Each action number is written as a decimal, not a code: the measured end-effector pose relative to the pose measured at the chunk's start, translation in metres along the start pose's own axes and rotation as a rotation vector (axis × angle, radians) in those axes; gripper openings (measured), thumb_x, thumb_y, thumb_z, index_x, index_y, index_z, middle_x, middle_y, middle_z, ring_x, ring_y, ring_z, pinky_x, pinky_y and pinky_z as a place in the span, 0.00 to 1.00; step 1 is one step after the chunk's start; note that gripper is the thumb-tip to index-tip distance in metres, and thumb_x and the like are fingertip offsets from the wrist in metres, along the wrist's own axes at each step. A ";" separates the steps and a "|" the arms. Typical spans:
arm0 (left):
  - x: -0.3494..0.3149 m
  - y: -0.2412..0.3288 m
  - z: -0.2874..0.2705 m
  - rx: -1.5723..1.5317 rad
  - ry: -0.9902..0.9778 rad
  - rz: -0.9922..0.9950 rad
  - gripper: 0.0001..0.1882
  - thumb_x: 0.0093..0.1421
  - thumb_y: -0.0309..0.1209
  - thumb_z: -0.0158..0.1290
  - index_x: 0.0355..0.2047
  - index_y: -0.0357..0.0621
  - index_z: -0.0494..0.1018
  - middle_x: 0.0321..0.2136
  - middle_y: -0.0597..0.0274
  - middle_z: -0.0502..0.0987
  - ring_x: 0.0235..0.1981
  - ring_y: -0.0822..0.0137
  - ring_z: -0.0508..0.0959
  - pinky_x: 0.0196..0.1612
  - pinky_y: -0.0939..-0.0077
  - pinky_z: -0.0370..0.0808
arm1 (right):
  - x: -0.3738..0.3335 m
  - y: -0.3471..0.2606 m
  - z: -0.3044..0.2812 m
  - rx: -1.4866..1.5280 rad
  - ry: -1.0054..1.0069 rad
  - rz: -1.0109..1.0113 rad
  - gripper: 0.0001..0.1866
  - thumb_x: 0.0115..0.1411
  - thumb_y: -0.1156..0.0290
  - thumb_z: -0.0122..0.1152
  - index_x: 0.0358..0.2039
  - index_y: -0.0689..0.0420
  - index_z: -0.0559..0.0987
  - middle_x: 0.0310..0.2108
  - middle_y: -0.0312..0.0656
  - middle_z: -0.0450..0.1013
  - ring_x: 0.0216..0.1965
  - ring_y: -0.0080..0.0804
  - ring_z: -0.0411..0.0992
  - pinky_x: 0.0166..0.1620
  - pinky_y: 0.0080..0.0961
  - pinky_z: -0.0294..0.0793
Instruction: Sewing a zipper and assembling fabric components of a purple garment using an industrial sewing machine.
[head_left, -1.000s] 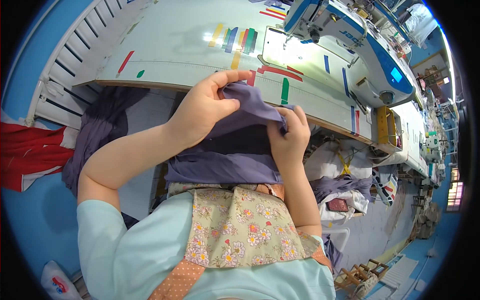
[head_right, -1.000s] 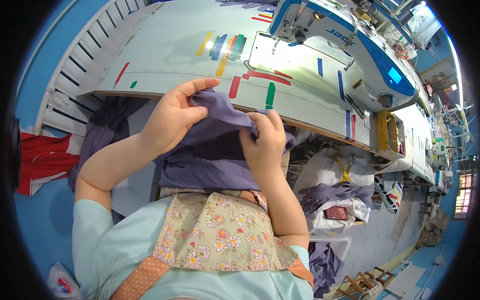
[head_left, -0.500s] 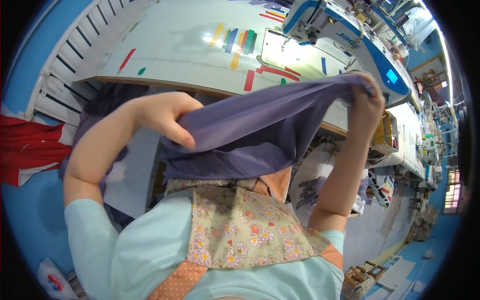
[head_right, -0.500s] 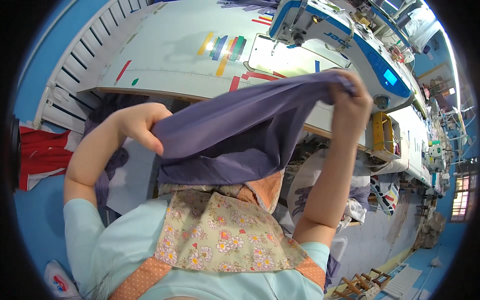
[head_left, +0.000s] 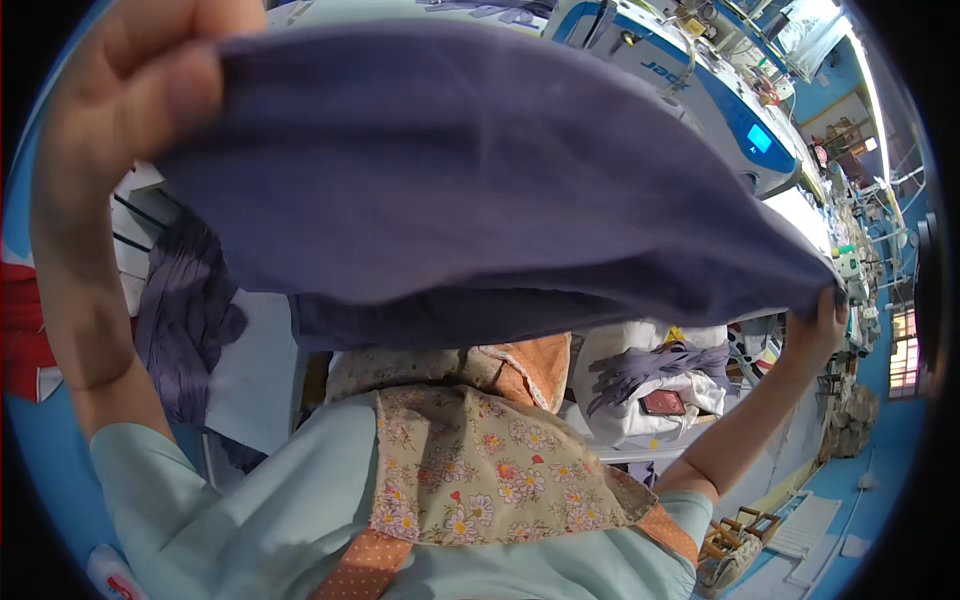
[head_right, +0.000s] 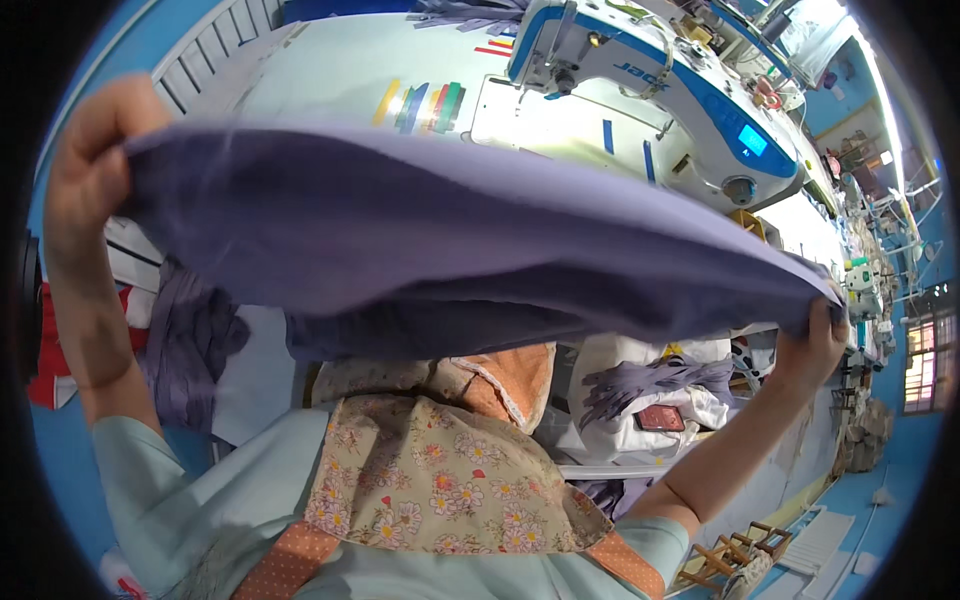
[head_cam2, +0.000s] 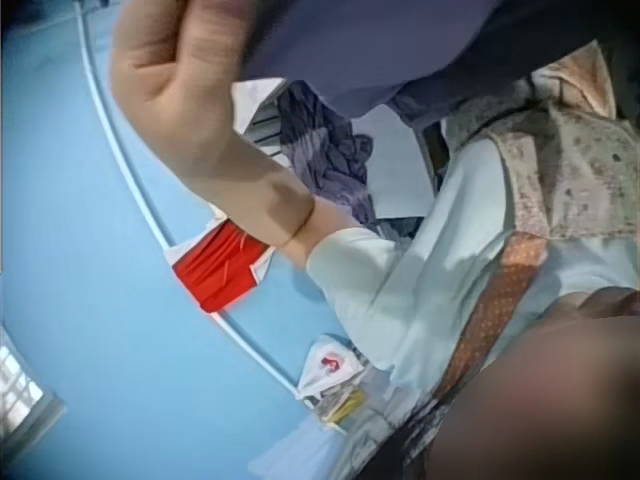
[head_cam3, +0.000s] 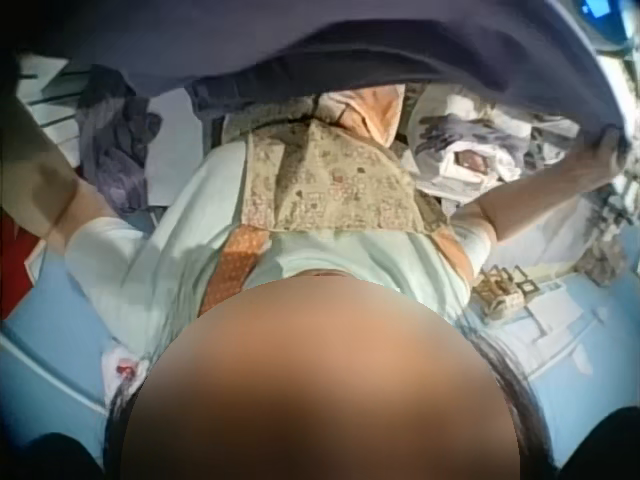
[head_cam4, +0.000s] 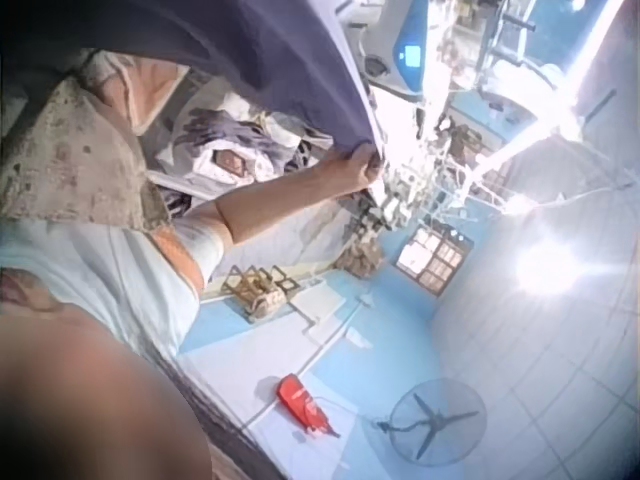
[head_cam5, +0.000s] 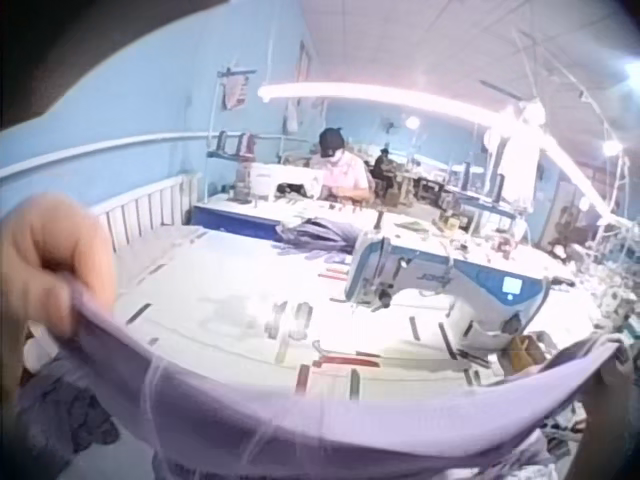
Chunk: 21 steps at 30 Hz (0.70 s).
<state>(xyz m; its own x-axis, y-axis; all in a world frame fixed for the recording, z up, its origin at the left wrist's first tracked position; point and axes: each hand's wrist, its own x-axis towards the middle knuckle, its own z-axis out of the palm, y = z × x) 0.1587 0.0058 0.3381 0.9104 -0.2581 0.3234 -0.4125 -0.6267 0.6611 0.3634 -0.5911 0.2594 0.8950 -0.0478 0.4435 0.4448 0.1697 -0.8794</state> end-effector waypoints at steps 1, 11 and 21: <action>0.022 0.015 0.010 0.002 -0.052 0.039 0.11 0.56 0.31 0.57 0.38 0.38 0.75 0.31 0.67 0.76 0.33 0.77 0.74 0.37 0.84 0.69 | -0.005 0.002 0.002 -0.001 0.014 -0.008 0.13 0.54 0.78 0.61 0.42 0.60 0.80 0.35 0.44 0.77 0.39 0.37 0.76 0.45 0.29 0.76; 0.013 -0.182 0.003 0.136 0.015 -0.615 0.09 0.56 0.32 0.58 0.27 0.37 0.75 0.24 0.68 0.75 0.28 0.76 0.73 0.34 0.78 0.69 | -0.039 0.153 0.180 -0.692 -0.700 0.366 0.19 0.54 0.63 0.69 0.25 0.69 0.77 0.15 0.42 0.67 0.20 0.23 0.62 0.27 0.27 0.66; 0.069 -0.346 0.060 0.916 0.335 -0.716 0.06 0.57 0.31 0.55 0.32 0.44 0.77 0.34 0.53 0.78 0.39 0.51 0.78 0.41 0.55 0.73 | 0.025 0.232 0.281 -1.004 -0.698 0.137 0.24 0.50 0.50 0.69 0.24 0.63 0.83 0.22 0.49 0.76 0.25 0.48 0.74 0.31 0.38 0.71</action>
<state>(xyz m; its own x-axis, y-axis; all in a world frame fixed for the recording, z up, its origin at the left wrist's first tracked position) 0.3662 0.1607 0.0909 0.8136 0.4790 0.3295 0.4808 -0.8730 0.0817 0.4797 -0.2765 0.1150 0.8637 0.4999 0.0639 0.4531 -0.7149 -0.5325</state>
